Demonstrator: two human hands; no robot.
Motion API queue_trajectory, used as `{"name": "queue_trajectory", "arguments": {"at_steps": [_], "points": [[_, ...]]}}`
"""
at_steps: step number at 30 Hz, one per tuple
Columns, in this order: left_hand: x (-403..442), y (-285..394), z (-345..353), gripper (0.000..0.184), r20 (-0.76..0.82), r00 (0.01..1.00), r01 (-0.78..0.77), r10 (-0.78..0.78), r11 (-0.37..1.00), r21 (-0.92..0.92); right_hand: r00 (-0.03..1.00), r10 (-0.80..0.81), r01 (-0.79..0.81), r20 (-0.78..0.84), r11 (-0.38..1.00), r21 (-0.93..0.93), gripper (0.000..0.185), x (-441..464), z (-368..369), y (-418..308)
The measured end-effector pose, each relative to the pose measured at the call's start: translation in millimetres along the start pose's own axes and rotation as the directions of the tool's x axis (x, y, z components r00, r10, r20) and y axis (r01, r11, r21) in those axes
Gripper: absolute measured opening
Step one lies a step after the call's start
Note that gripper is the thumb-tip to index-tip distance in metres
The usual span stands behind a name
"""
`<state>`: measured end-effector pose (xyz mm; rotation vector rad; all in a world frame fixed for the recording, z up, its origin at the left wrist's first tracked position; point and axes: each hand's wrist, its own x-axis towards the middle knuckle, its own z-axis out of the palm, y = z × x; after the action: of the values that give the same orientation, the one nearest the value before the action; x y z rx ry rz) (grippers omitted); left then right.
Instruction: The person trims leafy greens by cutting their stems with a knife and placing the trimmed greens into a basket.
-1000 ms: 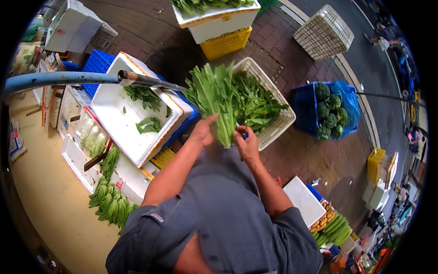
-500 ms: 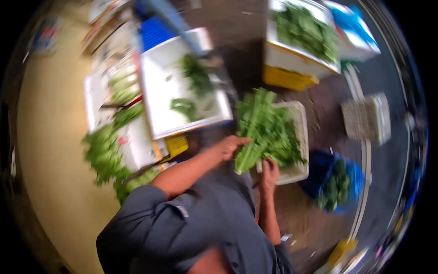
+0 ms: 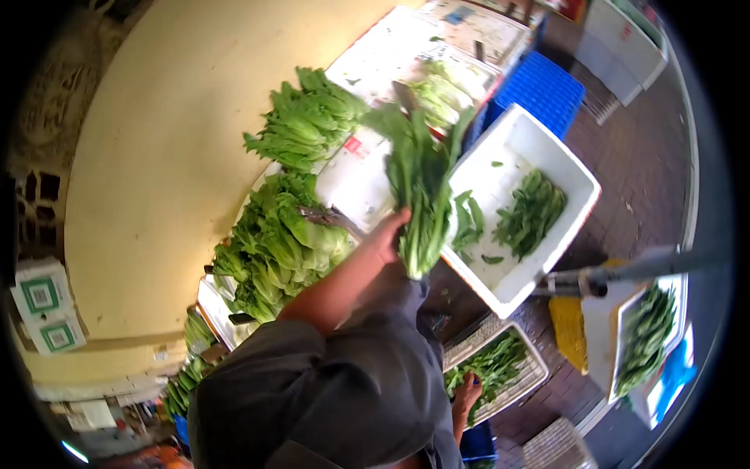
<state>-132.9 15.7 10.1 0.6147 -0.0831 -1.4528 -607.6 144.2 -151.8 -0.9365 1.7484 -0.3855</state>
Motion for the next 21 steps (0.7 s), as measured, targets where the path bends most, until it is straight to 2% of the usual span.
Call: {"name": "queue_trajectory", "arguments": {"at_steps": [1, 2, 4, 5, 6, 8, 9, 10, 13, 14, 15, 17, 18, 21], "points": [[5.1, 25.2, -12.7, 0.061, -0.106, 0.994, -0.027, 0.020, 0.998, -0.063, 0.997, 0.050, -0.046, 0.053, 0.996, -0.071, 0.042, 1.3, -0.6, -13.8], [8.5, 51.1, -25.1, 0.049, -0.275, 0.959, -0.103, 0.073, 0.990, -0.094, 0.996, -0.076, 0.082, 0.051, 0.985, -0.149, 0.047, 22.5, -0.6, 11.7], [10.6, 110.5, -19.7, 0.043, -0.509, 0.845, -0.241, 0.167, 0.967, -0.083, 0.996, -0.041, 0.061, 0.082, 0.962, -0.265, 0.050, 33.7, 0.0, -3.7], [9.3, 136.5, -30.7, 0.048, -0.508, 0.820, -0.328, 0.263, 0.944, -0.041, 0.996, -0.020, 0.049, 0.091, 0.946, -0.321, 0.052, 37.5, -1.2, -10.2], [24.2, 159.7, -115.8, 0.056, -0.362, 0.877, -0.372, 0.317, 0.923, -0.093, 0.986, -0.020, 0.083, 0.163, 0.919, -0.386, 0.056, 55.4, -6.4, 1.3], [3.7, 209.5, -88.9, 0.061, -0.568, 0.735, -0.453, 0.372, 0.891, -0.002, 0.990, 0.009, 0.045, 0.142, 0.926, -0.375, 0.058, 67.3, -5.2, -5.1], [-4.9, 231.2, -81.5, 0.065, -0.675, 0.626, -0.477, 0.391, 0.877, 0.066, 0.991, 0.029, 0.022, 0.130, 0.929, -0.370, 0.058, 70.4, -5.1, -7.2], [-11.8, 252.6, -81.3, 0.068, -0.762, 0.504, -0.486, 0.406, 0.863, 0.139, 0.980, 0.043, 0.039, 0.195, 0.918, -0.396, 0.061, 78.3, -5.4, -9.8], [-27.6, 304.0, -142.3, 0.070, -0.839, 0.300, -0.515, 0.454, 0.817, 0.258, 0.962, 0.206, -0.141, 0.177, 0.936, -0.323, 0.060, 78.6, 2.0, -31.8], [-31.5, 319.0, -159.6, 0.067, -0.842, 0.226, -0.510, 0.490, 0.796, 0.327, 0.964, 0.239, -0.166, 0.115, 0.882, -0.442, 0.055, 73.6, 10.9, -54.2], [-35.1, 332.7, -179.1, 0.065, -0.839, 0.151, -0.497, 0.523, 0.774, 0.393, 0.961, 0.246, -0.167, 0.125, 0.879, -0.446, 0.053, 68.2, 13.7, -64.7], [-44.8, 358.0, -233.2, 0.060, -0.827, 0.033, -0.367, 0.561, 0.777, 0.512, 0.954, 0.261, -0.170, 0.146, 0.874, -0.455, 0.050, 63.5, 20.1, -81.6], [-43.1, 366.2, -255.3, 0.058, -0.812, -0.019, -0.294, 0.583, 0.773, 0.562, 0.946, 0.314, -0.222, 0.080, 0.807, -0.547, 0.045, 61.6, 25.5, -95.0], [-29.3, 378.7, -295.1, 0.064, -0.711, -0.062, 0.018, 0.701, 0.713, 0.701, 0.961, 0.209, -0.084, 0.183, 0.845, -0.528, 0.042, 81.0, 11.1, -63.4]]}}
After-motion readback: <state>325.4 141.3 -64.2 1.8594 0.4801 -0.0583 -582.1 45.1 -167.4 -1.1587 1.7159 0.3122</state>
